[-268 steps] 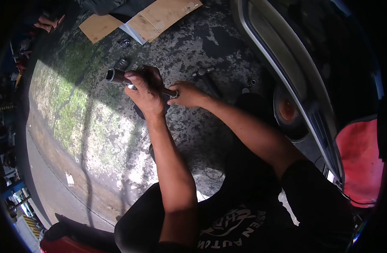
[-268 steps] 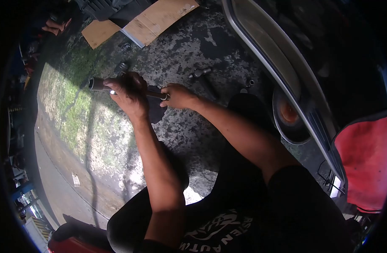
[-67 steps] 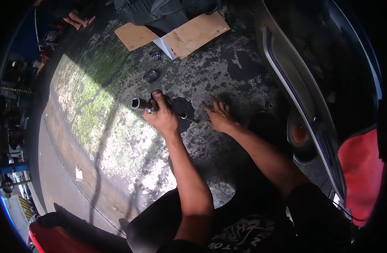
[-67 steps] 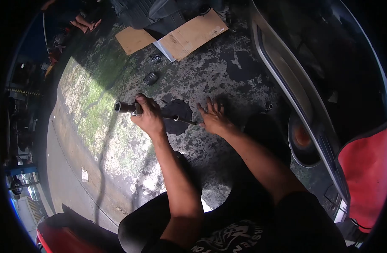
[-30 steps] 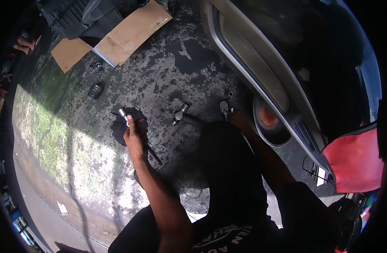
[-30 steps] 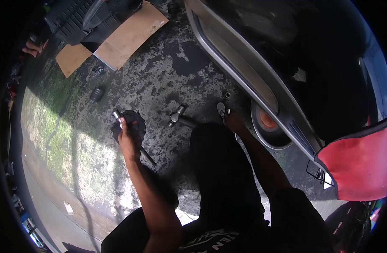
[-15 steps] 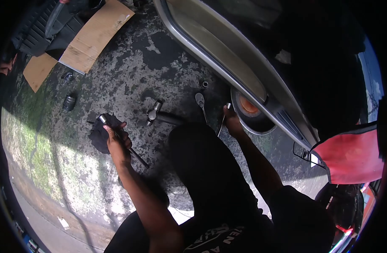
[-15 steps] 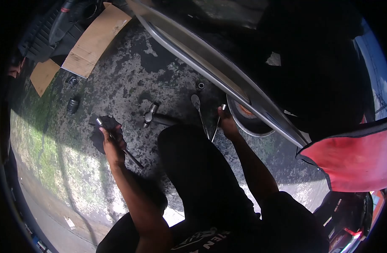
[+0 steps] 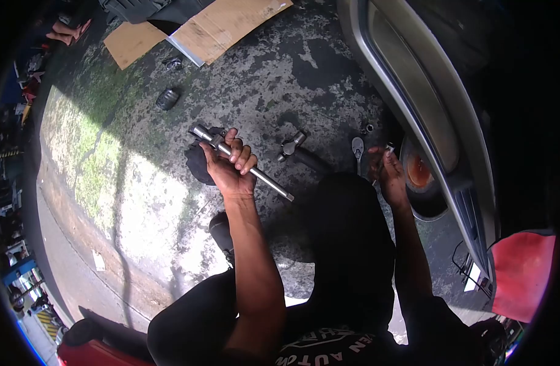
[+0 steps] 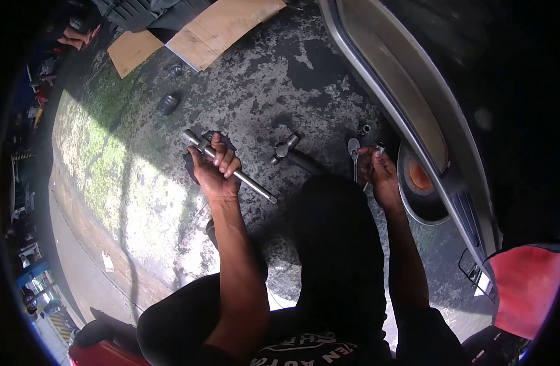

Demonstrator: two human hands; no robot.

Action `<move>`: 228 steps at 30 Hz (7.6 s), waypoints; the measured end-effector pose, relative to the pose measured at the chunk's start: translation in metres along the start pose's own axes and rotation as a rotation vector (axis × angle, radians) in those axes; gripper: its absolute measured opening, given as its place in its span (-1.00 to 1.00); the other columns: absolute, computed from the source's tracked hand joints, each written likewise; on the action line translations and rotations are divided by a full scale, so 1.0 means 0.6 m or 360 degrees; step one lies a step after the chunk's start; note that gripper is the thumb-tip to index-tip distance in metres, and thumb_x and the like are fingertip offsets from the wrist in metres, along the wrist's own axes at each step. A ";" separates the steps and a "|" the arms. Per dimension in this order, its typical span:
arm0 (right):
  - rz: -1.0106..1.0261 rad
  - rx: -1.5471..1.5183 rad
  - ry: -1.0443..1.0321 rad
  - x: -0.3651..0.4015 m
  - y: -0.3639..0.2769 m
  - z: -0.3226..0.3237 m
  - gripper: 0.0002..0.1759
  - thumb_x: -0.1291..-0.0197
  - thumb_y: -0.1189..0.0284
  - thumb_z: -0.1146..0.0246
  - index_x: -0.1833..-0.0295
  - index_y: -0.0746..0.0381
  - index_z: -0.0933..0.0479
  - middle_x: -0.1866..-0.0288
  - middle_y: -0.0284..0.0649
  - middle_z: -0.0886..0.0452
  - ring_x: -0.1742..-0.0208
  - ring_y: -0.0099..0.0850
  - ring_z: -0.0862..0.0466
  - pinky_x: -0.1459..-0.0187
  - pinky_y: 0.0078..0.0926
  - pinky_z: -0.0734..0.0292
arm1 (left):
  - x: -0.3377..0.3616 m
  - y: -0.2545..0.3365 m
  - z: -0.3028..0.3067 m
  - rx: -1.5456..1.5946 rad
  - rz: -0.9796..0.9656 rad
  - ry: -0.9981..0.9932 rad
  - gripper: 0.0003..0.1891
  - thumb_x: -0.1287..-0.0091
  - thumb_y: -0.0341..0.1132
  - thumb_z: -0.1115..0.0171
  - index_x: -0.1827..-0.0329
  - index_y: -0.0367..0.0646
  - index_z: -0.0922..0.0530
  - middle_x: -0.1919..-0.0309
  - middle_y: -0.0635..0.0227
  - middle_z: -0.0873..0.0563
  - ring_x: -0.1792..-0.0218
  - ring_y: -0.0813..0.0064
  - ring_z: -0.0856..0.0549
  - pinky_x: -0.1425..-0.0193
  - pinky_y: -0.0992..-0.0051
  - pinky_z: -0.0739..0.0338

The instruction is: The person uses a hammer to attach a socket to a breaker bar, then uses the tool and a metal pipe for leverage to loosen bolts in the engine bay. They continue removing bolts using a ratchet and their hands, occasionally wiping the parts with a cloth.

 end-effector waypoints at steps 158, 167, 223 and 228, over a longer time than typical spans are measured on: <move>-0.0655 -0.2052 0.2297 1.397 -0.040 1.593 -0.64 -0.55 0.08 -0.14 -0.02 0.19 -0.42 0.54 -0.36 -0.36 0.57 -0.54 -0.42 0.49 -0.46 -0.41 | 1.300 -2.008 -0.558 -0.3966 0.2452 -0.2276 -0.60 -0.53 -0.02 -0.19 0.21 -0.26 -0.63 0.44 0.12 -0.72 0.33 0.10 -0.74 0.16 0.20 -0.57; -0.1144 -0.0593 0.1304 1.405 -0.007 1.621 -0.63 -0.39 0.23 -0.20 -0.14 0.27 -0.48 0.13 0.17 -0.68 0.03 0.22 -0.68 0.07 0.04 -0.58 | 1.307 -2.093 -0.331 -0.4047 0.2402 -0.1606 -0.67 -0.54 -0.10 -0.18 0.13 -0.25 -0.66 0.40 0.19 -0.75 0.32 0.27 -0.76 0.17 0.29 -0.57; -0.1137 -0.0767 0.1493 1.402 -0.001 1.759 -0.59 -0.44 0.14 -0.24 -0.03 0.32 -0.50 0.23 0.12 -0.67 0.18 0.08 -0.70 0.11 -0.15 -0.52 | 1.020 -2.357 -0.091 -0.4790 0.0007 -0.1974 -0.44 -0.48 -0.13 -0.13 -0.41 -0.34 -0.40 -0.45 -0.14 -0.41 -0.52 -0.13 -0.30 -0.60 -0.15 -0.11; -0.1272 -0.1007 0.1427 1.403 -0.010 1.770 -0.61 -0.43 0.16 -0.25 -0.03 0.30 -0.50 0.21 0.08 -0.69 0.15 0.06 -0.70 0.08 -0.16 -0.52 | 0.946 -2.381 -0.101 -0.5057 0.0481 -0.1772 -0.41 -0.45 -0.02 -0.22 -0.47 -0.07 -0.41 -0.41 0.04 -0.51 -0.46 -0.12 -0.40 -0.57 -0.06 -0.21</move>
Point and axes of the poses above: each hand's wrist, its own x-axis away from the middle knuckle, its own z-axis out of the back of the hand, y = z × x, the point moved 1 cm from there along -x, towards the middle knuckle
